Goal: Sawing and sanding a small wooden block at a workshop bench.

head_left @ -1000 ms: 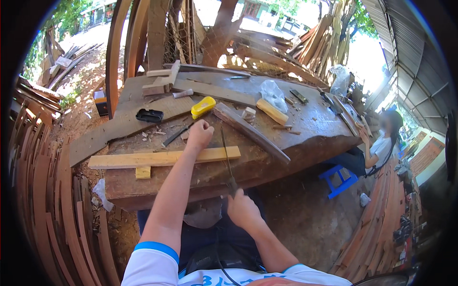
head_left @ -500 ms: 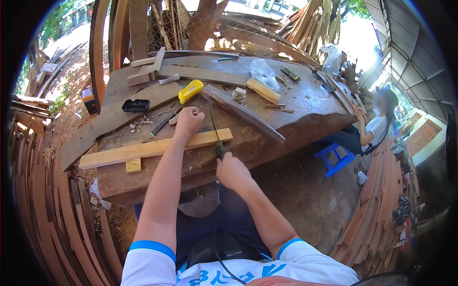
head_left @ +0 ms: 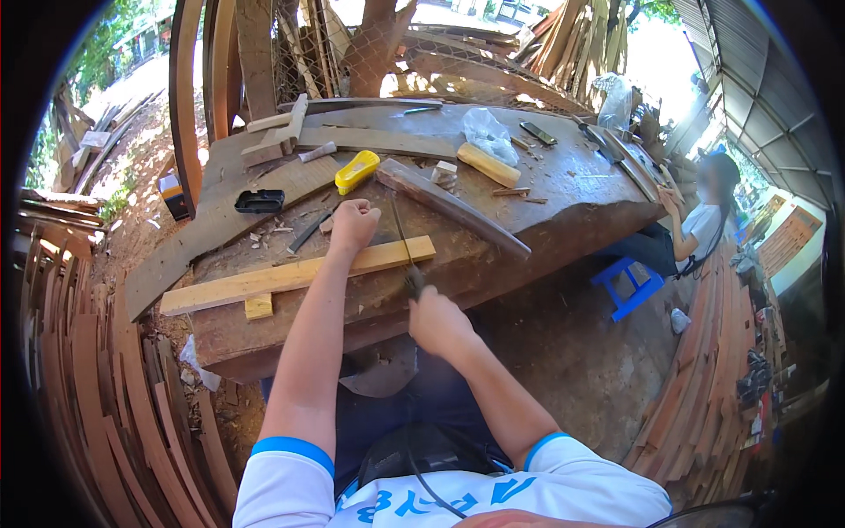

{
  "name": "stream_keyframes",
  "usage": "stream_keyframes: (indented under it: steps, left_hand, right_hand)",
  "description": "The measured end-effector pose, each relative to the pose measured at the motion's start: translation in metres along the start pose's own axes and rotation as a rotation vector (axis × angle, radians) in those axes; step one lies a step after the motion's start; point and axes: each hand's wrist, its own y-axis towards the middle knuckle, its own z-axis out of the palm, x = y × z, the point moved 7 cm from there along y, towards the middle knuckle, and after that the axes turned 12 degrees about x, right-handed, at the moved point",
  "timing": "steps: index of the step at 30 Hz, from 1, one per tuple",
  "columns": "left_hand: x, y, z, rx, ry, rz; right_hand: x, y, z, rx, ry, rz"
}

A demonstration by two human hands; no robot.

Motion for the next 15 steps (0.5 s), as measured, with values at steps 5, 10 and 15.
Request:
stream_keyframes:
  steps: [5,10,15]
  left_hand:
    - [0.009,-0.001,0.0,0.004,0.033,-0.014]
    - [-0.011,-0.001,0.008,0.034,0.064,0.004]
    - [0.01,-0.003,-0.001,0.001,0.06,-0.023]
  right_hand:
    - [-0.013,-0.034,0.012,0.088,-0.045,0.049]
    - [0.003,0.009,-0.011,0.053,0.017,0.029]
    - [-0.009,-0.04,0.02,0.161,-0.03,0.114]
